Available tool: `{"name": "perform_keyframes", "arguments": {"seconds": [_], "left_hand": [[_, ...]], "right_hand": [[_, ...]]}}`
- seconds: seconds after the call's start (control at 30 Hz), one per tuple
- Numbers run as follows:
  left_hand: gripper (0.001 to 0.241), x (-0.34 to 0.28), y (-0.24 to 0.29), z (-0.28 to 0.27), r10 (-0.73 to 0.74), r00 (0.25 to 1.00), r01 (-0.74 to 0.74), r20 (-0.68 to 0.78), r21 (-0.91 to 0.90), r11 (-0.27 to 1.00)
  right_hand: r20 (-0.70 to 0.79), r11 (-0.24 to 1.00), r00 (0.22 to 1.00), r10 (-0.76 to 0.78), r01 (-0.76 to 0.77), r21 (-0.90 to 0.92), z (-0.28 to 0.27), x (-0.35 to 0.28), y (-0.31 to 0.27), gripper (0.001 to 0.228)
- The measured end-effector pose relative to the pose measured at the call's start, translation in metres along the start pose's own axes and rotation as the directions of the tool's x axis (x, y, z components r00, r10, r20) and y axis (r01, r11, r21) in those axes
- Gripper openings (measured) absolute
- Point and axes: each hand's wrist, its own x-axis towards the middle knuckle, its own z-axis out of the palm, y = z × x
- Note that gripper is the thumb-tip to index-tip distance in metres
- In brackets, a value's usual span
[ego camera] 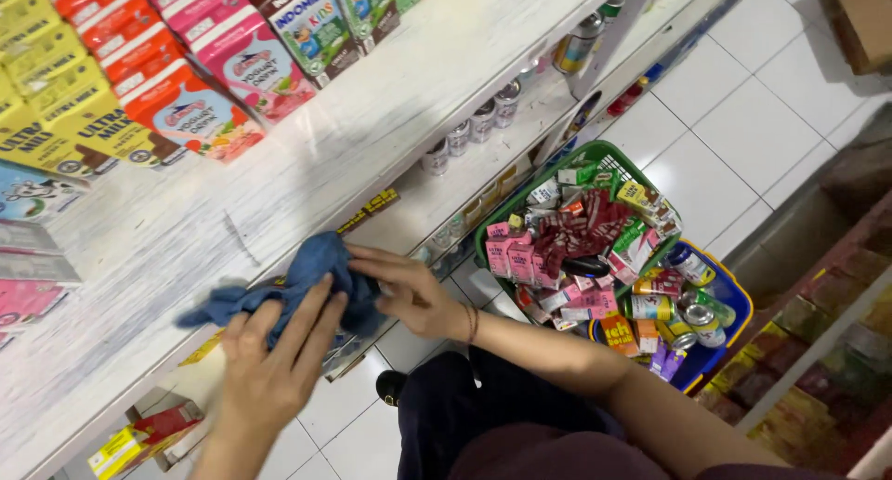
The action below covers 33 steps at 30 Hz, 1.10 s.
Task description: Cleaning and scanning milk and yogurt cartons before organizing them on grocery store shelves.
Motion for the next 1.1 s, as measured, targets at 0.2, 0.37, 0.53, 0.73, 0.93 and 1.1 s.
{"name": "perform_keyframes", "arguments": {"seconds": [0.2, 0.37, 0.53, 0.73, 0.93, 1.1], "left_hand": [[0.039, 0.033, 0.097, 0.048, -0.43, 0.893, 0.352, 0.134, -0.804, 0.48], [0.041, 0.029, 0.124, 0.102, -0.394, 0.875, 0.447, 0.28, -0.778, 0.442], [0.045, -0.017, 0.146, 0.163, -0.324, 0.855, 0.518, 0.406, -0.622, 0.587], [0.044, -0.074, 0.163, 0.219, -0.157, 0.714, 0.577, 0.682, -0.447, 0.683], [0.039, -0.118, 0.16, 0.241, -0.189, 0.49, 0.699, 0.851, -0.254, 0.668], [0.039, -0.141, 0.152, 0.246, -0.286, 0.42, 0.769, 0.861, -0.171, 0.615]], "right_hand": [[-0.305, 0.785, 0.751, 0.586, -0.432, 0.444, -0.017, -0.089, 0.044, 0.042], [-0.57, 0.667, 0.619, 0.54, -0.728, -0.159, -0.132, -0.2, 0.098, 0.046], [-0.726, 0.282, 0.398, 0.561, -0.916, -0.284, -0.225, -0.334, 0.134, 0.054], [-0.727, -0.304, 0.39, 0.565, -0.721, -0.623, -0.232, -0.356, 0.148, 0.045], [-0.831, -0.299, 0.357, 0.427, -0.811, -0.502, -0.226, -0.371, 0.187, 0.063], [-0.967, -0.019, 0.185, 0.172, -0.981, -0.192, -0.224, -0.342, 0.191, 0.113]]}}
